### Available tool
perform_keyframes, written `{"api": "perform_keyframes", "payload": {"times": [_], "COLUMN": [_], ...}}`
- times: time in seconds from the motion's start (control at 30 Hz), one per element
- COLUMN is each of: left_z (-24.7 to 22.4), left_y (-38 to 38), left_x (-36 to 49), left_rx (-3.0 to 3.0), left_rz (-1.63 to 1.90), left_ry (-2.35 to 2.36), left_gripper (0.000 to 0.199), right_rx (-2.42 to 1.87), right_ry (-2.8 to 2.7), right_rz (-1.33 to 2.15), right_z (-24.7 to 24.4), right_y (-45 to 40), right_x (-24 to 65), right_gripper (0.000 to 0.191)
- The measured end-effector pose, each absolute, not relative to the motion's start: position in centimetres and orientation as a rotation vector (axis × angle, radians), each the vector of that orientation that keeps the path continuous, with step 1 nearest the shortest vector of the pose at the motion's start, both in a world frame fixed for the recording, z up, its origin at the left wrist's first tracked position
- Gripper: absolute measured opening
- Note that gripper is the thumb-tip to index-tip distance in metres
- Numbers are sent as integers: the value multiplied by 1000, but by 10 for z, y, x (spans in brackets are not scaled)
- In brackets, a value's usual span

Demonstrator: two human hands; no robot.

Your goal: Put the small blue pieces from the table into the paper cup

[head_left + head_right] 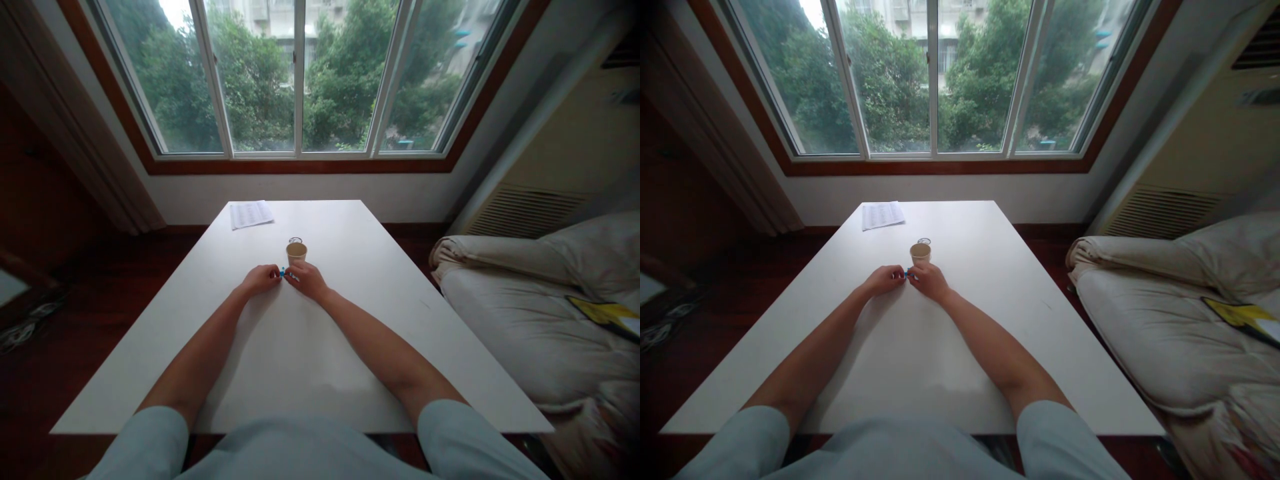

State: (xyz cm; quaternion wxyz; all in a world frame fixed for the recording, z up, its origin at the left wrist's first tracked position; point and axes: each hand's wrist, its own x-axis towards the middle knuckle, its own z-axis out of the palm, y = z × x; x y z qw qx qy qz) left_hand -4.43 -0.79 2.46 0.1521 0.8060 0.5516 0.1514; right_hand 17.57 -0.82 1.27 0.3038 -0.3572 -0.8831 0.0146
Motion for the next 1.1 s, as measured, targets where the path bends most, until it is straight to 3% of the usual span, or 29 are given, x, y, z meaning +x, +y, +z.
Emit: {"api": "perform_keyframes", "payload": {"times": [0.23,0.67,1.1], "left_z": [25,19,39], "left_y": [-7,-6,-12], "left_x": [-42,-38,-27], "left_rx": [2325,2379,2174], "left_rz": [413,412,707], "left_ry": [1522,1424,1263], "left_gripper": [19,22,15], "right_rx": [-1053,-1144,-1147], "right_ry": [-2038,-1723,-1706], "right_rz": [-14,155,172], "right_z": [24,26,18], "right_y": [-4,7,11], "right_x": [186,197,202], "right_gripper": [27,20,25]}}
